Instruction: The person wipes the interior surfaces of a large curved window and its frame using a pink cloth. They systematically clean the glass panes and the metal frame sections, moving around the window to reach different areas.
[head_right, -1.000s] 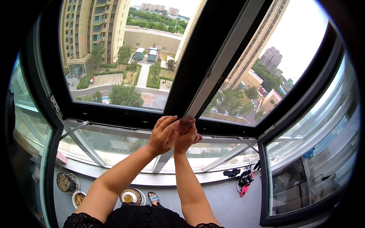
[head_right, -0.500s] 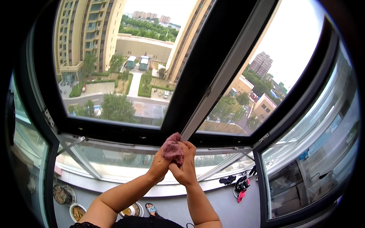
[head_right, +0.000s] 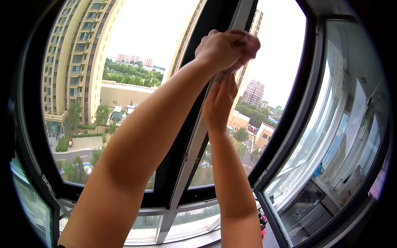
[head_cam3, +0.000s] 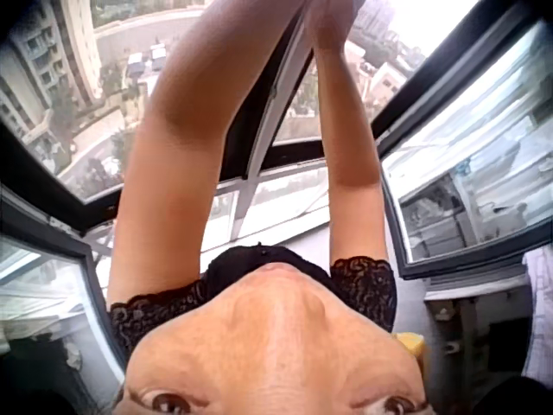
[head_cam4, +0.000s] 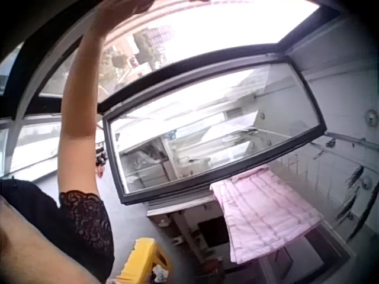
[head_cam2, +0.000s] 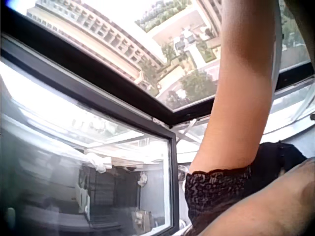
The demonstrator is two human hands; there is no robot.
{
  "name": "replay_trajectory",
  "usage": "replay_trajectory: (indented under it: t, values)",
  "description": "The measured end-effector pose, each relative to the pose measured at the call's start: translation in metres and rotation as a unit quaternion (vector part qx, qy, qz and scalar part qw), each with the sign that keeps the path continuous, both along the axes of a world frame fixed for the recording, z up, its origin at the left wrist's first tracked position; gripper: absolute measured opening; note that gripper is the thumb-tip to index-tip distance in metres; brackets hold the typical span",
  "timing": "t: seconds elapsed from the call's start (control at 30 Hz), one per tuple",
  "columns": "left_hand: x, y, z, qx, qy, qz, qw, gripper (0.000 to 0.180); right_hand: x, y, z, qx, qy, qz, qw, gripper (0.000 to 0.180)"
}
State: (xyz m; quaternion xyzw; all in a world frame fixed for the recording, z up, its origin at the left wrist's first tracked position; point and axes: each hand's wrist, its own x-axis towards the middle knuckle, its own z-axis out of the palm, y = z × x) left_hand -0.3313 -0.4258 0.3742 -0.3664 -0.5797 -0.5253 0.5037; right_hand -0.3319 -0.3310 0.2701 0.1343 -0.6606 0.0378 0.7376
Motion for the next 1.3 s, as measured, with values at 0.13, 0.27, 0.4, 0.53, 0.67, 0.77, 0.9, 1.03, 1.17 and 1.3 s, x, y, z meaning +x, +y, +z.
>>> replay_trajectory:
  t: [0.13, 0.27, 0.4, 0.53, 0.67, 0.77, 0.9, 1.03, 1.17, 1.3]
  values:
    - [-0.002, 0.015, -0.033, 0.041, -0.027, -0.088, 0.995, 0.032, 0.018, 0.004, -0.003, 0.024, -0.063, -0.063, 0.996, 0.043]
    - [-0.017, 0.010, -0.078, 0.084, -0.042, -0.141, 0.985, 0.026, 0.018, 0.012, -0.039, 0.044, -0.051, -0.030, 0.997, 0.039]
    - [-0.036, 0.007, 0.005, 0.191, 0.058, -0.139, 0.970, 0.022, 0.018, 0.009, -0.042, 0.051, -0.035, -0.111, 0.992, 0.057]
    - [0.001, -0.030, 0.128, -0.024, 0.045, -0.101, 0.994, 0.026, 0.021, -0.013, -0.026, 0.038, -0.081, -0.116, 0.989, 0.070]
    - [0.015, -0.004, 0.119, 0.007, 0.139, 0.020, 0.990, 0.023, 0.022, -0.003, -0.033, 0.040, -0.089, -0.083, 0.992, 0.077]
    - [0.011, 0.020, 0.099, 0.076, 0.138, 0.005, 0.987, 0.023, 0.026, 0.009, -0.034, 0.048, -0.092, -0.087, 0.991, 0.081]
    - [0.009, 0.001, 0.116, 0.045, 0.010, -0.235, 0.971, 0.024, 0.024, 0.004, -0.036, 0.037, -0.093, -0.093, 0.991, 0.082]
    - [0.011, -0.009, 0.127, 0.017, -0.079, -0.255, 0.964, 0.028, 0.027, 0.001, -0.035, 0.041, -0.099, -0.086, 0.990, 0.082]
    - [-0.001, -0.009, 0.097, -0.069, -0.095, -0.336, 0.935, 0.040, 0.028, 0.006, -0.035, 0.032, -0.099, -0.078, 0.991, 0.084]
    - [-0.018, -0.029, 0.015, -0.149, -0.121, -0.214, 0.958, 0.036, 0.032, -0.004, -0.031, 0.018, -0.113, -0.046, 0.992, 0.082]
